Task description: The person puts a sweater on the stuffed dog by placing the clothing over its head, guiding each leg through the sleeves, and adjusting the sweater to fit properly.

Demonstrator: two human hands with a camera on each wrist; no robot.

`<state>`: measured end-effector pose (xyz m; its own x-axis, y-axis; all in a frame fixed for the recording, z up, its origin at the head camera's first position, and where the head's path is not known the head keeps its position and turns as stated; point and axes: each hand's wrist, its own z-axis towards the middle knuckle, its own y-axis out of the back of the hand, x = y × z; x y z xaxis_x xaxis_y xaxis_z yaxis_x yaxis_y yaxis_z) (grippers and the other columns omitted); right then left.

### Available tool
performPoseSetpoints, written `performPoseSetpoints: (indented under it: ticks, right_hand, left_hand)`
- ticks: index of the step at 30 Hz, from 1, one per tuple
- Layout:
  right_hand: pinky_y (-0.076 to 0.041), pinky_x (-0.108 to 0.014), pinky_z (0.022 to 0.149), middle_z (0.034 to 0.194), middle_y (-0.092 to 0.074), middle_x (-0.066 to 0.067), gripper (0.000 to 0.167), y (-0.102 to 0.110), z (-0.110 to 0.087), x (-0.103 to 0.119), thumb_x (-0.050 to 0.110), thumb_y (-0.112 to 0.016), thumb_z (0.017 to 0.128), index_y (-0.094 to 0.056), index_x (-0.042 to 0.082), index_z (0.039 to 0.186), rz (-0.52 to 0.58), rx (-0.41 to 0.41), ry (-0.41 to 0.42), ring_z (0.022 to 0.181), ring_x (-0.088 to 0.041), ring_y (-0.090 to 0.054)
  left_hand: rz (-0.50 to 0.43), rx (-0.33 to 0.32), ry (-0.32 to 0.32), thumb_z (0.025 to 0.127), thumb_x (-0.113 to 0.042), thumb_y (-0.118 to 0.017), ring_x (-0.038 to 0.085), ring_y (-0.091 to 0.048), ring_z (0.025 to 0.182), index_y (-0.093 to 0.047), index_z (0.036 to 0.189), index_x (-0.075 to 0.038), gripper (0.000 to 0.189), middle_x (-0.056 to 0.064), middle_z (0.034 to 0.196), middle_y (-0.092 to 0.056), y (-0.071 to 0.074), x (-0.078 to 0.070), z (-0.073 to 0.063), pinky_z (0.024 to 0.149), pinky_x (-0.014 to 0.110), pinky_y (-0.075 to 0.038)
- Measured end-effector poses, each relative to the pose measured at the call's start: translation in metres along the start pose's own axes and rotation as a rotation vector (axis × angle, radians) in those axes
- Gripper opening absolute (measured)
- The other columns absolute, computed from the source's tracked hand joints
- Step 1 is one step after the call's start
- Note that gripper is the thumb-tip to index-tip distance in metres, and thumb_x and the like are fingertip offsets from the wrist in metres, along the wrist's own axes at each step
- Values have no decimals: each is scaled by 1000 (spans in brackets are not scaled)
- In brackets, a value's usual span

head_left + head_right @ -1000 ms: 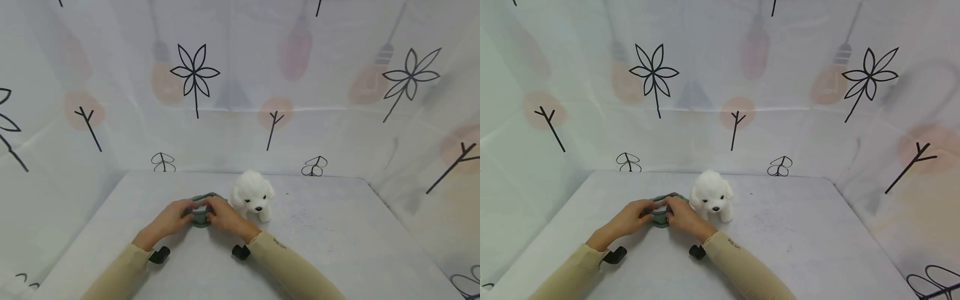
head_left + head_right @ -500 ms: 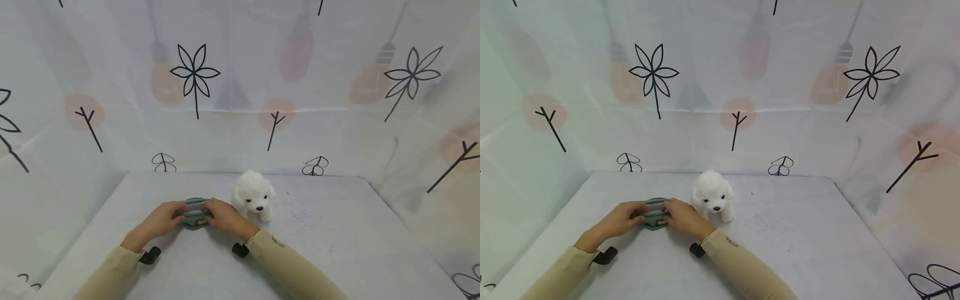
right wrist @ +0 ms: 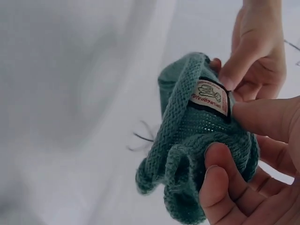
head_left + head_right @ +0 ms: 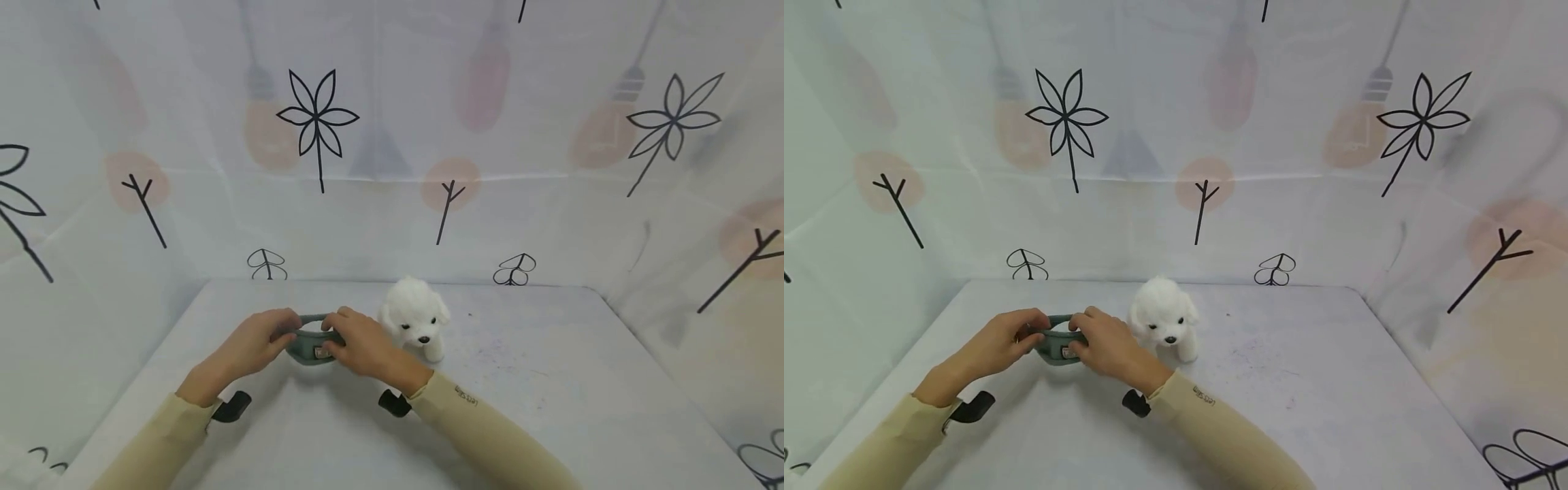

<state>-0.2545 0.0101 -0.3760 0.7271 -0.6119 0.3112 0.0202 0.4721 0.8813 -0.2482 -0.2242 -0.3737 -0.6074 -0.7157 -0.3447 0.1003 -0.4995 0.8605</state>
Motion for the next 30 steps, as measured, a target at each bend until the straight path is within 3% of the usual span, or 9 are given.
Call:
performPoseSetpoints:
  ticks: [8, 14, 23, 30]
  right_hand:
    - [-43, -21, 63, 92, -55, 3, 22, 54, 0, 4, 22, -67, 91, -64, 10, 109, -5, -114, 89, 72, -7, -49]
    - [-44, -22, 62, 90, -55, 2, 19, 93, -6, -8, 17, -69, 89, -65, 7, 105, -42, -207, 200, 70, -8, -49]
    - [-46, -22, 60, 88, -52, 2, 17, 131, -30, -42, 18, -69, 89, -65, 9, 103, -37, -283, 162, 68, -7, -49]
    - [-46, -25, 62, 91, -55, 0, 17, 141, -48, -65, 14, -70, 88, -66, 6, 103, -2, -328, 108, 69, -9, -50]
  left_hand:
    - [25, -102, -160, 83, -1, -71, 5, -51, 69, -60, 93, -13, 19, -8, 82, -58, 29, -26, 23, 61, 26, -47]
    - [18, -116, -248, 85, -4, -70, 5, -52, 71, -59, 94, -14, 17, -8, 84, -58, 40, -50, 48, 63, 26, -47]
    - [-1, -128, -361, 88, -7, -68, 7, -54, 76, -59, 95, -12, 13, -5, 88, -59, 30, -88, 90, 69, 26, -48]
    - [-22, -136, -405, 88, -6, -66, 10, -50, 75, -59, 92, -11, 9, -4, 87, -58, 15, -103, 118, 68, 26, -45]
